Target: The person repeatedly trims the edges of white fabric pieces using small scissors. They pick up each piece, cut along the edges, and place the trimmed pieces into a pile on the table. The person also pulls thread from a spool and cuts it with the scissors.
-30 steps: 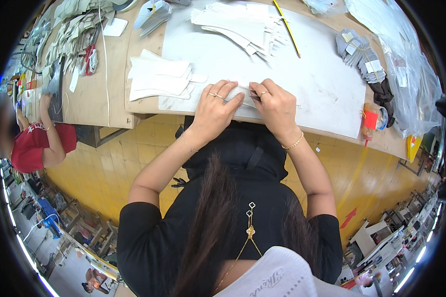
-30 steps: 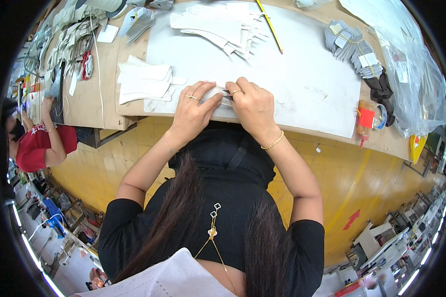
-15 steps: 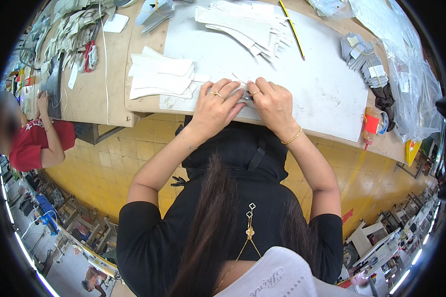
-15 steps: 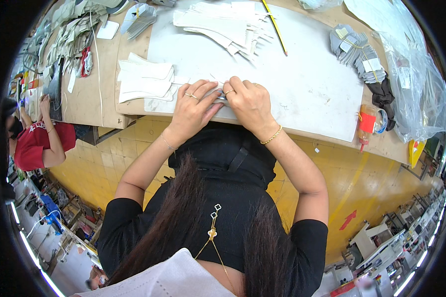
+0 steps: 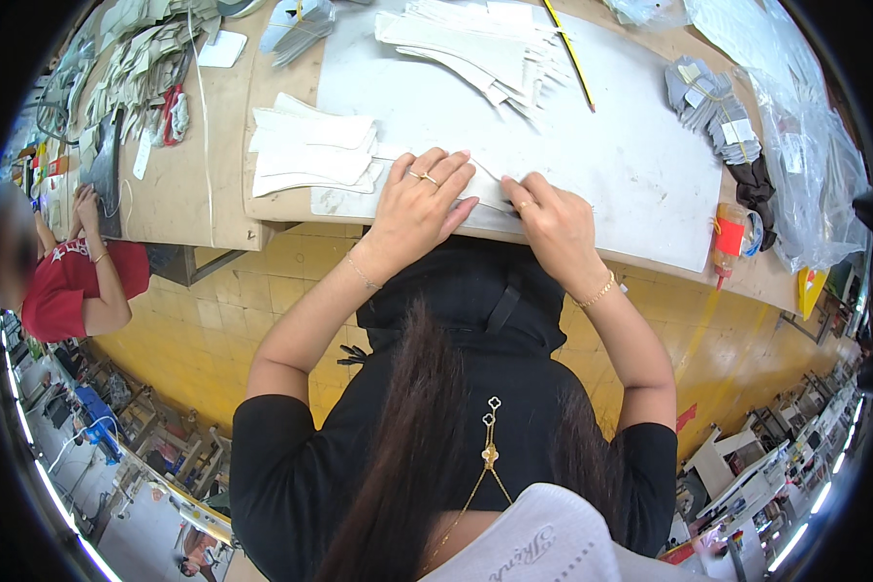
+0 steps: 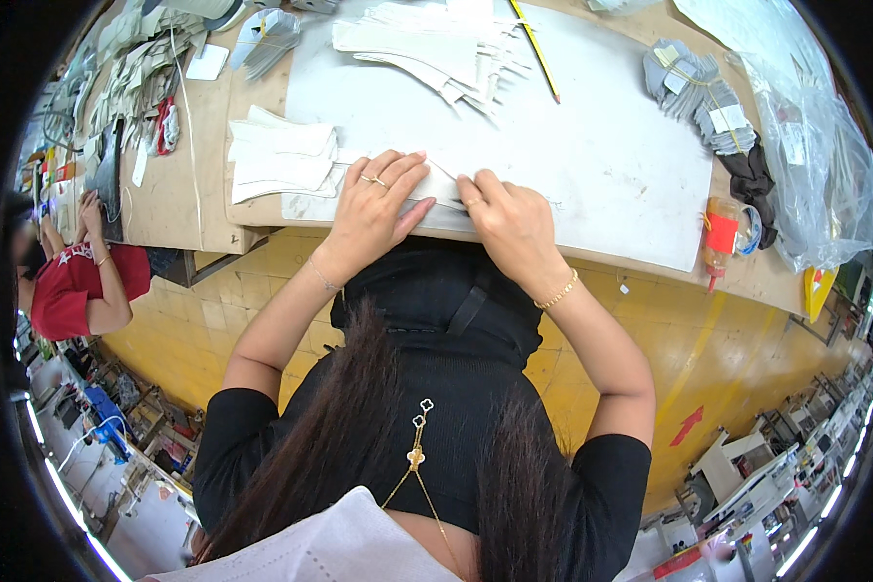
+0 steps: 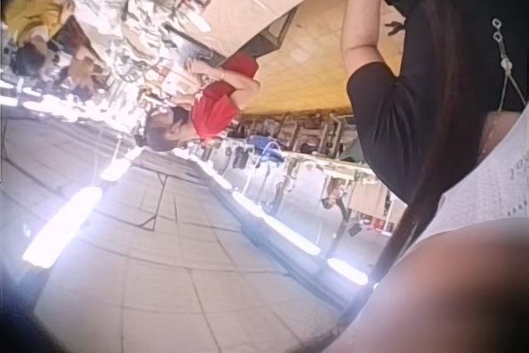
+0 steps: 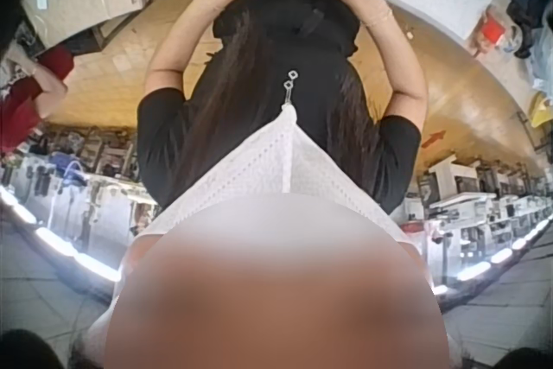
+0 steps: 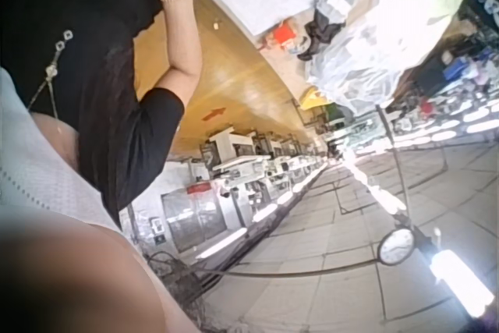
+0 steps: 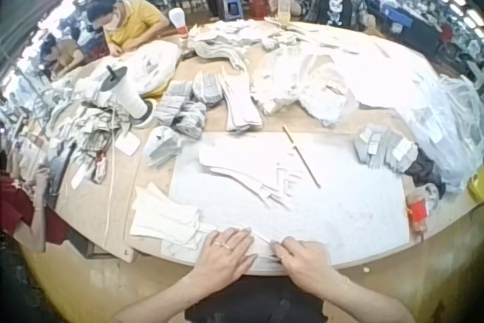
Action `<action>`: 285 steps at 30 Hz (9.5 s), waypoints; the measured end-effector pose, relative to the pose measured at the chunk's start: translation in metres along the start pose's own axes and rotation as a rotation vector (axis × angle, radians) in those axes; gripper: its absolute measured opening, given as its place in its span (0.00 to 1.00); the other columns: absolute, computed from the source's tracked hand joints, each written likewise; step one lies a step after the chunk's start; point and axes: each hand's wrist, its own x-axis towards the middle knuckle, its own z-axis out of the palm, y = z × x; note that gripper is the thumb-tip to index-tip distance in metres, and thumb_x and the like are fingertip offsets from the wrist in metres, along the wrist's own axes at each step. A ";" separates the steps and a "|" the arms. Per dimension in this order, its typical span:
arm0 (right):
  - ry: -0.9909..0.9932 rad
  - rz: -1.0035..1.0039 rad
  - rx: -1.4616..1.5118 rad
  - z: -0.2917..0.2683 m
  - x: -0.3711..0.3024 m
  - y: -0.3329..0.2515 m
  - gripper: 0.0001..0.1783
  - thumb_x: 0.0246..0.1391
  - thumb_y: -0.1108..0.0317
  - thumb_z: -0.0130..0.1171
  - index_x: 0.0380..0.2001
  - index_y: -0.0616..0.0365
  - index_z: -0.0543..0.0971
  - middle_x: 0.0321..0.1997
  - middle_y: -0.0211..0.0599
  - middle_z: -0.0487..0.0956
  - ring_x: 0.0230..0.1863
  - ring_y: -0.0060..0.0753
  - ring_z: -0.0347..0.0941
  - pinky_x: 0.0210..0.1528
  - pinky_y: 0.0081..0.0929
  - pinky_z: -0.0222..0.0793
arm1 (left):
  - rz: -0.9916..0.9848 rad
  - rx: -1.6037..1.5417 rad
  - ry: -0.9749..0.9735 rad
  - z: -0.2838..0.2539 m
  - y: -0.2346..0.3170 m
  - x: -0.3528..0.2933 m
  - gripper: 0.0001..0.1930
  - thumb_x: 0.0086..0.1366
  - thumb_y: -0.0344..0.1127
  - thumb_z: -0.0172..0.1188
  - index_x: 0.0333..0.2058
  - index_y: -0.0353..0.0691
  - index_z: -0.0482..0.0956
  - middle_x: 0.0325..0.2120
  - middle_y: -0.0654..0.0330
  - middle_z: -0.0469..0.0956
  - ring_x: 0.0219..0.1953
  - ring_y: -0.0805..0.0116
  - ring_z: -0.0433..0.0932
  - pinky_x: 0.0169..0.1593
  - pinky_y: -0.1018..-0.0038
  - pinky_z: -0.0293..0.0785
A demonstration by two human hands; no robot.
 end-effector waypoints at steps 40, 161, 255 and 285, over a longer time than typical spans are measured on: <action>-0.127 0.180 0.072 -0.028 -0.037 0.018 0.21 0.50 0.74 0.65 0.50 0.55 0.83 0.35 0.28 0.75 0.38 0.26 0.74 0.34 0.26 0.74 | 0.038 0.002 -0.239 0.021 0.062 0.007 0.29 0.60 0.32 0.65 0.62 0.40 0.73 0.61 0.55 0.70 0.66 0.58 0.66 0.68 0.52 0.58; -0.167 0.646 0.399 -0.013 0.013 0.033 0.12 0.59 0.64 0.67 0.42 0.60 0.87 0.43 0.46 0.85 0.36 0.40 0.83 0.41 0.32 0.77 | 0.390 0.077 -0.107 0.011 0.005 0.056 0.08 0.61 0.35 0.66 0.35 0.37 0.82 0.50 0.59 0.80 0.57 0.66 0.76 0.59 0.61 0.68; -0.120 0.212 -0.082 -0.051 -0.077 -0.002 0.22 0.50 0.76 0.64 0.51 0.54 0.85 0.31 0.32 0.73 0.22 0.26 0.72 0.24 0.26 0.68 | 0.174 0.169 -0.200 0.005 -0.018 0.025 0.21 0.71 0.45 0.59 0.60 0.56 0.77 0.66 0.55 0.67 0.68 0.58 0.65 0.70 0.53 0.58; -0.256 0.373 0.145 -0.024 -0.002 -0.002 0.09 0.56 0.65 0.66 0.37 0.58 0.81 0.34 0.38 0.82 0.41 0.41 0.80 0.45 0.36 0.77 | 0.098 -0.005 -0.011 0.021 -0.007 0.019 0.18 0.65 0.43 0.66 0.52 0.45 0.81 0.62 0.53 0.71 0.67 0.54 0.68 0.66 0.53 0.61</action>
